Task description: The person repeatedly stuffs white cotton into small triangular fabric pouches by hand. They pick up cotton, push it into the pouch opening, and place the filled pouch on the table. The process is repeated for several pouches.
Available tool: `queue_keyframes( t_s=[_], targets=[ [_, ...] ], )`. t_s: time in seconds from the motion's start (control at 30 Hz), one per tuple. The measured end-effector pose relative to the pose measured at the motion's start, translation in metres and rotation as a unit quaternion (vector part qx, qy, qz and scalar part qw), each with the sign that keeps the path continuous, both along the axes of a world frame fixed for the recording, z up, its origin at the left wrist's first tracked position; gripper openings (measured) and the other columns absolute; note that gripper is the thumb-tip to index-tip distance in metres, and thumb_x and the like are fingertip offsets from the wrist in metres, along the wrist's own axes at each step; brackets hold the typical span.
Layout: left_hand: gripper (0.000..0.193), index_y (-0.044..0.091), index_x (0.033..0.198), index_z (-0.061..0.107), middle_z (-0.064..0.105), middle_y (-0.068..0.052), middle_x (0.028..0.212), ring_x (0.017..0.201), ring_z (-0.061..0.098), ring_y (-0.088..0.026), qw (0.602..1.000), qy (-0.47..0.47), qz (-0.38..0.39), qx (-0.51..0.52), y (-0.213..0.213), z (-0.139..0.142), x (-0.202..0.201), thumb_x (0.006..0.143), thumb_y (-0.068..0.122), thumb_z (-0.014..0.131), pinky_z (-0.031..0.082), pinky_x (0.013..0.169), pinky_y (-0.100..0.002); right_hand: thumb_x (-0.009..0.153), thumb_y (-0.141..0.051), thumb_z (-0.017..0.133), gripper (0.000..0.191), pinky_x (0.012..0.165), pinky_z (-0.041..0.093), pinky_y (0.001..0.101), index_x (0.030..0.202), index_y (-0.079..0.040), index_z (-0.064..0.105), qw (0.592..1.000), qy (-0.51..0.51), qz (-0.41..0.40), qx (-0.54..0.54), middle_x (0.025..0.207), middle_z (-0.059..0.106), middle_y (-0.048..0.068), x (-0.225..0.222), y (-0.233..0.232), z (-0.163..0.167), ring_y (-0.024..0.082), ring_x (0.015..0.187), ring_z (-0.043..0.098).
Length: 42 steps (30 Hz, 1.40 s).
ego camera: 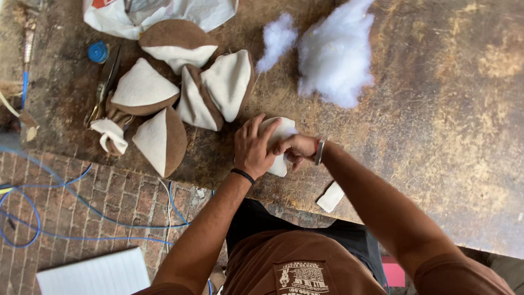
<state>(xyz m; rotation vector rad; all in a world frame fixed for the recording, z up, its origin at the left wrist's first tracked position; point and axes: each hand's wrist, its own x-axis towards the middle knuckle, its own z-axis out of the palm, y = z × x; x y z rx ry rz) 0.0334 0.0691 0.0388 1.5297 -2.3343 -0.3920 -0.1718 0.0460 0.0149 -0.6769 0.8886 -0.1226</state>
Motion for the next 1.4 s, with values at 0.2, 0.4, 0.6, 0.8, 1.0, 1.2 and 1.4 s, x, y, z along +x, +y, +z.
queue_keyframes(
  t_s=[0.2,0.4,0.6,0.8,1.0,1.2,1.4],
  targets=[
    [0.061,0.031,0.150,0.049,0.048,-0.018,0.150,0.136,0.047,-0.040,0.998,0.052,0.022,-0.009,-0.001,0.000,0.001,0.095,0.052,0.066,0.037,0.110,-0.059,0.092,-0.042,0.069,0.040,0.064,0.064,0.0305,0.107,-0.006,0.075,0.907,0.241,-0.048,-0.343,0.081,0.076,0.009,-0.006,0.043,0.038,0.015,0.065,0.075],
    [0.059,0.030,0.149,0.051,0.049,-0.017,0.150,0.136,0.048,-0.039,0.999,0.047,0.020,-0.003,0.002,0.002,0.001,0.097,0.057,0.059,0.039,0.109,-0.059,0.088,-0.035,0.067,0.059,0.057,0.064,0.0315,0.135,-0.001,0.054,0.882,0.127,-0.158,-0.426,0.103,0.069,0.019,-0.020,0.081,0.040,0.022,0.069,0.074],
    [0.061,0.031,0.147,0.054,0.047,-0.016,0.152,0.137,0.045,-0.039,0.999,-0.023,-0.022,-0.040,0.002,0.001,0.001,0.097,0.065,0.045,0.036,0.110,-0.062,0.091,-0.082,0.029,0.091,0.047,0.059,0.0336,0.100,0.002,0.062,0.985,-0.096,-0.116,0.087,0.052,0.057,0.009,0.005,0.018,0.015,0.018,0.042,0.061],
    [0.056,0.027,0.149,0.052,0.046,-0.017,0.153,0.139,0.045,-0.039,0.999,0.027,-0.021,-0.016,0.006,0.006,0.004,0.103,0.058,0.048,0.036,0.112,-0.061,0.094,-0.074,0.030,0.089,0.052,0.061,0.0325,0.097,0.007,0.066,0.983,0.120,-0.115,-0.082,0.065,0.069,0.018,0.002,0.041,0.027,0.021,0.051,0.072],
    [0.054,0.030,0.149,0.051,0.048,-0.016,0.150,0.137,0.047,-0.040,0.998,0.056,0.013,-0.013,0.012,0.013,0.000,0.100,0.051,0.057,0.038,0.112,-0.059,0.086,-0.060,0.048,0.077,0.055,0.059,0.0369,0.135,-0.002,0.061,0.917,0.193,-0.326,-0.124,0.104,0.075,0.008,-0.003,0.115,0.053,0.022,0.054,0.062],
    [0.057,0.030,0.150,0.048,0.045,-0.017,0.153,0.137,0.045,-0.041,0.999,0.023,-0.009,-0.030,0.015,0.004,0.003,0.099,0.055,0.055,0.036,0.112,-0.061,0.081,-0.080,0.046,0.099,0.051,0.055,0.0285,0.140,-0.001,0.055,0.956,0.075,-0.248,-0.141,0.065,0.059,0.011,0.011,0.089,0.048,0.019,0.051,0.059],
    [0.063,0.029,0.153,0.044,0.042,-0.015,0.159,0.140,0.043,-0.041,1.000,-0.026,-0.014,-0.010,0.008,-0.005,0.009,0.098,0.053,0.059,0.034,0.113,-0.062,0.079,-0.082,0.042,0.096,0.049,0.063,0.0319,0.113,0.005,0.068,0.998,0.006,-0.067,0.008,0.049,0.044,0.003,0.020,0.025,0.039,0.016,0.045,0.060]
  ],
)
